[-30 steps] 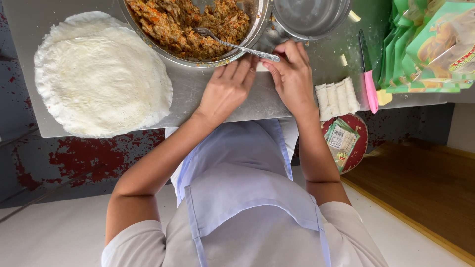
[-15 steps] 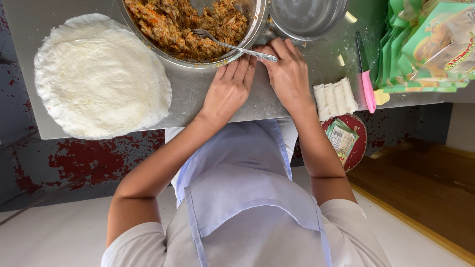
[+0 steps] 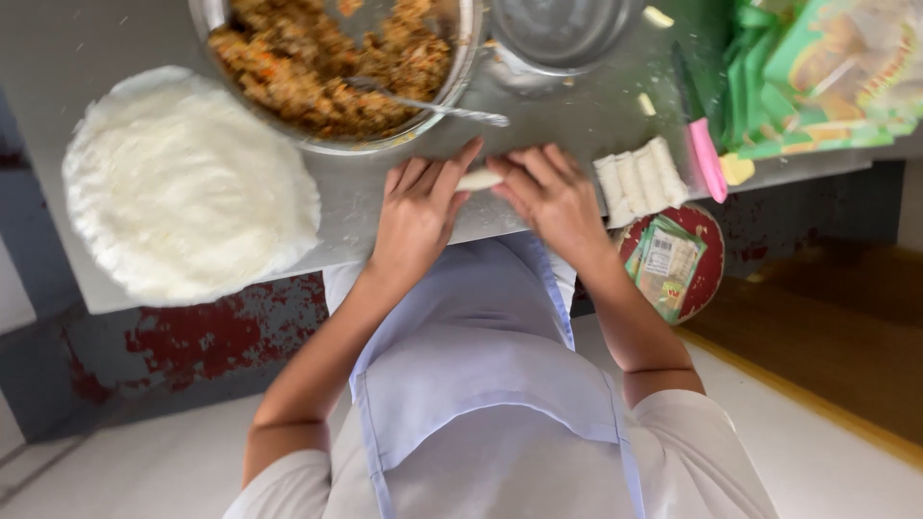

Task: The person is assembling spring rolls by portioning filling onto wrappers, rolling them, and then placing the finished rolls into plastic packaging.

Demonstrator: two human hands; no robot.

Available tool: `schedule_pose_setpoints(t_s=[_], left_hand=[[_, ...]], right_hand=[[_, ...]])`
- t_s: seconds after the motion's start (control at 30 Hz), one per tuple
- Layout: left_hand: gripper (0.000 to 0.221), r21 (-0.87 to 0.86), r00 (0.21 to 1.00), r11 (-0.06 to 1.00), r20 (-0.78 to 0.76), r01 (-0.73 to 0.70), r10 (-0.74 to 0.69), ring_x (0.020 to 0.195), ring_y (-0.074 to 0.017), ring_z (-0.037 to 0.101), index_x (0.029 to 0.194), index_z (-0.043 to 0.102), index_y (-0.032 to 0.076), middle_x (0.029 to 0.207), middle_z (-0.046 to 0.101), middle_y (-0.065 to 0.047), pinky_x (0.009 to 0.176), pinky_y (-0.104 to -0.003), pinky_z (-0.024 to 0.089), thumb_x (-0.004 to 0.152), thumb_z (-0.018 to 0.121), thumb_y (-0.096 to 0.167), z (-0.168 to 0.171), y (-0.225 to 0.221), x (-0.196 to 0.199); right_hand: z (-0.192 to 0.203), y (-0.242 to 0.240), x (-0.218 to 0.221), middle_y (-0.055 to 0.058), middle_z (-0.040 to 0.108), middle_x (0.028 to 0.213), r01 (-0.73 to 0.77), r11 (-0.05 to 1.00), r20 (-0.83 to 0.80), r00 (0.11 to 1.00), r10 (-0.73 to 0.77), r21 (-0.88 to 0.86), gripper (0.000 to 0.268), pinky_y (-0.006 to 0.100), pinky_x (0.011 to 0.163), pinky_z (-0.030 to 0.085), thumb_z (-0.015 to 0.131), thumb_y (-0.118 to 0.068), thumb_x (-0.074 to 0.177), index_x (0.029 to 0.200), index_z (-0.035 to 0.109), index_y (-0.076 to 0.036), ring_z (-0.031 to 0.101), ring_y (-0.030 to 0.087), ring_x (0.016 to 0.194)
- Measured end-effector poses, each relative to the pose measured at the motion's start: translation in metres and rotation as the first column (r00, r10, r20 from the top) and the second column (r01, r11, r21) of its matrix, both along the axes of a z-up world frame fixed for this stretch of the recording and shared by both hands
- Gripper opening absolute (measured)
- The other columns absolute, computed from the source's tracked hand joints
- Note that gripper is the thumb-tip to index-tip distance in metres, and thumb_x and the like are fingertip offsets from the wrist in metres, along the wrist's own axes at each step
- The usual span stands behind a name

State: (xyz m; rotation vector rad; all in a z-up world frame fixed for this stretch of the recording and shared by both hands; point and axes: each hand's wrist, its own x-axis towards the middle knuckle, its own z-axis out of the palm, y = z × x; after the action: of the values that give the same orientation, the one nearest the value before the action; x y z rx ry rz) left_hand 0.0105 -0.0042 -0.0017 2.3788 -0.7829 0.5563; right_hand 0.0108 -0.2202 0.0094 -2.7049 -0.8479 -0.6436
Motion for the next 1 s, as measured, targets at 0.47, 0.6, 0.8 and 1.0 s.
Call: schedule_pose_setpoints(t_s=[0.47,0.6,0.8,1.0], left_hand=[[0.048,-0.516,0.755,0.815,-0.415,0.264,-0.508,0.110,-0.0311,0.069,0.140,0.060,0.016,0.133,0.063,-0.011,0.095,-0.043,0.057,0.095,0.070,0.005,0.020,-0.075,0.000],[0.048,-0.504,0.796,0.805,-0.323,0.313,-0.512,0.124,-0.0420,0.062,0.144,0.055,0.009,0.144,0.051,-0.021,0.104,-0.050,0.055,0.099,0.065,-0.002,0.010,-0.108,0.001],[0.054,-0.339,0.826,0.853,-0.274,0.397,-0.493,0.131,-0.0396,0.057,0.150,0.048,0.005,0.144,0.051,-0.021,0.106,-0.051,0.051,0.101,0.069,0.012,-0.007,-0.134,0.008],[0.060,-0.330,0.831,0.852,-0.255,0.406,-0.495,0.130,-0.0355,0.057,0.150,0.049,0.003,0.146,0.053,-0.019,0.108,-0.046,0.052,0.097,0.075,0.013,-0.020,-0.140,0.007]], right_hand=[[-0.043,-0.075,-0.087,0.004,0.053,0.086,0.430,0.869,0.161,0.866,-0.474,0.247,0.014,0.040,0.070,0.044,0.082,-0.020,0.092,0.104,0.080,-0.013,0.051,0.026,0.075],[-0.035,-0.070,-0.089,0.003,0.051,0.085,0.464,0.839,0.159,0.840,-0.519,0.285,0.013,0.040,0.072,0.042,0.081,-0.024,0.093,0.102,0.079,-0.014,0.051,0.025,0.075],[-0.023,-0.093,-0.107,0.007,0.054,0.096,0.420,0.733,0.020,0.861,-0.508,0.535,0.022,0.043,0.078,0.046,0.066,-0.022,0.100,0.113,0.075,-0.007,0.058,0.030,0.088],[-0.020,-0.087,-0.106,0.014,0.064,0.098,0.389,0.772,0.018,0.888,-0.460,0.502,0.027,0.046,0.076,0.052,0.081,-0.009,0.092,0.117,0.076,-0.001,0.063,0.036,0.087]])
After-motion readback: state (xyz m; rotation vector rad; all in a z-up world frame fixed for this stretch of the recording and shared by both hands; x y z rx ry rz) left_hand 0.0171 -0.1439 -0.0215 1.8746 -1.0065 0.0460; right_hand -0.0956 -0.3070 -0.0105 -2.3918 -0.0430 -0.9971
